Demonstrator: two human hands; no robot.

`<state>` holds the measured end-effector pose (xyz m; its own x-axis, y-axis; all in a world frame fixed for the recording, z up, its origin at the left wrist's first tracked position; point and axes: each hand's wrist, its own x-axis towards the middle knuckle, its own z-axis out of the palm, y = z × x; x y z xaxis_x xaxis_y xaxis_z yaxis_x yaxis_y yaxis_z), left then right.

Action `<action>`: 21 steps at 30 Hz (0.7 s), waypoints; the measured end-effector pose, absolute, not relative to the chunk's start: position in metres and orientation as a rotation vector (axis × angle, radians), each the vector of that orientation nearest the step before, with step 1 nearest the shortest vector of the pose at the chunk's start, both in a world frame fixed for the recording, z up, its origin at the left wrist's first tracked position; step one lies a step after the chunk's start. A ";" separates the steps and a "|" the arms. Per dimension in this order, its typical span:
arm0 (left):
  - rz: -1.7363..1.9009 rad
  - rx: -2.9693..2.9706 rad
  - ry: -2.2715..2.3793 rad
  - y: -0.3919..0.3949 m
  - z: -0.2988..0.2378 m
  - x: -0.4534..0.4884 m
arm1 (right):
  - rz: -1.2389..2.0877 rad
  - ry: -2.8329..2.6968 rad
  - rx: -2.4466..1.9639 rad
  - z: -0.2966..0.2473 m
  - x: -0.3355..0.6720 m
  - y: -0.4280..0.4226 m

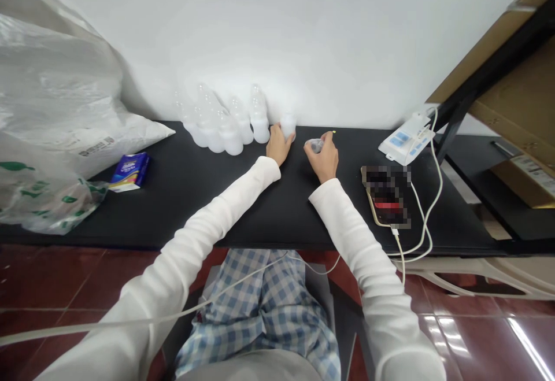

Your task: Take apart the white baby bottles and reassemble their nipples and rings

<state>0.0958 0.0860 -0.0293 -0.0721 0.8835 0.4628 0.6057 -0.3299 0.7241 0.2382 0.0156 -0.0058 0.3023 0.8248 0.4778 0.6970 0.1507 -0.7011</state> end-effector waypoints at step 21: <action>1.346 1.725 1.079 0.015 -0.017 0.058 | 0.516 -1.130 -1.423 0.006 0.165 0.016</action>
<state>0.0579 0.0150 -0.0170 0.1179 0.9078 0.4025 0.1957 -0.4187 0.8868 0.1647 0.0158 0.0058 0.4327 0.8508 0.2984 0.3319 0.1574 -0.9301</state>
